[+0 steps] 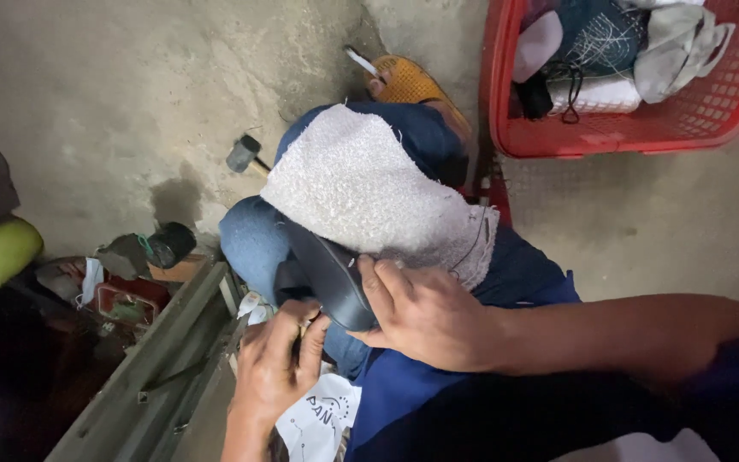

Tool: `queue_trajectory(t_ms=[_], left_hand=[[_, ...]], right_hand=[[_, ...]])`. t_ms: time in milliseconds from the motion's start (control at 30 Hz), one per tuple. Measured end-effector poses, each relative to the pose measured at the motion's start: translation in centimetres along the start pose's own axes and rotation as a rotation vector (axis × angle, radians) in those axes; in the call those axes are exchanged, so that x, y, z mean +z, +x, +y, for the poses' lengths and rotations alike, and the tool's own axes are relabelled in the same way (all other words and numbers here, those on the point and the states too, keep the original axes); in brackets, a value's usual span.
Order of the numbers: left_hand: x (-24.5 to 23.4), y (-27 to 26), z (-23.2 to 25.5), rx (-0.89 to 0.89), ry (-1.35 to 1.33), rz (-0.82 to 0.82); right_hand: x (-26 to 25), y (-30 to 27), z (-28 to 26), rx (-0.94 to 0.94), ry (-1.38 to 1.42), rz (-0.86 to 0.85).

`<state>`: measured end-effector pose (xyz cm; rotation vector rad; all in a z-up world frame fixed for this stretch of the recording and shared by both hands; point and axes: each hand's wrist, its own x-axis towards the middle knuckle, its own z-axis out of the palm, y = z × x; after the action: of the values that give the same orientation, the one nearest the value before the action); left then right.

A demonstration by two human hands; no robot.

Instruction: Sewing the sole of a black sandal using a needle and thread in a shoe repair shop.

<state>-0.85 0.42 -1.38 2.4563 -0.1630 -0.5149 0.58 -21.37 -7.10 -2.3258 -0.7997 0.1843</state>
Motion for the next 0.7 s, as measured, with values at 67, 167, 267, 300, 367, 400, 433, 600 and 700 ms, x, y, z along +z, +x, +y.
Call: queue_trajectory(t_ms=[67, 167, 267, 300, 367, 400, 433, 600, 700], left_hand=[[0.5, -1.2, -1.3, 0.06, 0.06, 0.069], [0.3, -2.6, -3.2, 0.047, 0.008, 0.139], [-0.1, -4.4, -3.7, 0.02, 0.058, 0.22], [0.0, -4.8, -3.4, -0.007, 0.101, 0.239], [0.5, -5.7, -2.5, -0.033, 0.13, 0.272], [0.8, -6.0, -1.8, -0.025, 0.135, 0.377], [1.1, -6.3, -1.0, -0.018, 0.139, 0.482], [4.7, -6.7, 4.3, -0.033, -0.488, 0.755], [7.7, -4.4, 5.8, 0.136, -0.844, 0.383]], right_hand=[[0.1, 0.2, -0.6, -0.02, -0.084, 0.025], [0.2, 0.6, -1.4, -0.094, -0.183, 0.074], [0.4, 0.1, -1.1, -0.177, 0.163, -0.01], [0.2, -0.1, -0.6, -0.179, 0.353, -0.02], [-1.3, -0.2, 0.0, -0.185, 0.527, -0.043], [-2.8, 0.1, 0.2, 0.02, 0.685, -0.194], [-4.4, 0.3, 0.3, 0.23, 0.835, -0.349], [-9.0, 2.2, -2.2, 0.215, 1.301, -0.35], [-11.8, 2.9, -4.5, 0.033, 1.436, -0.246]])
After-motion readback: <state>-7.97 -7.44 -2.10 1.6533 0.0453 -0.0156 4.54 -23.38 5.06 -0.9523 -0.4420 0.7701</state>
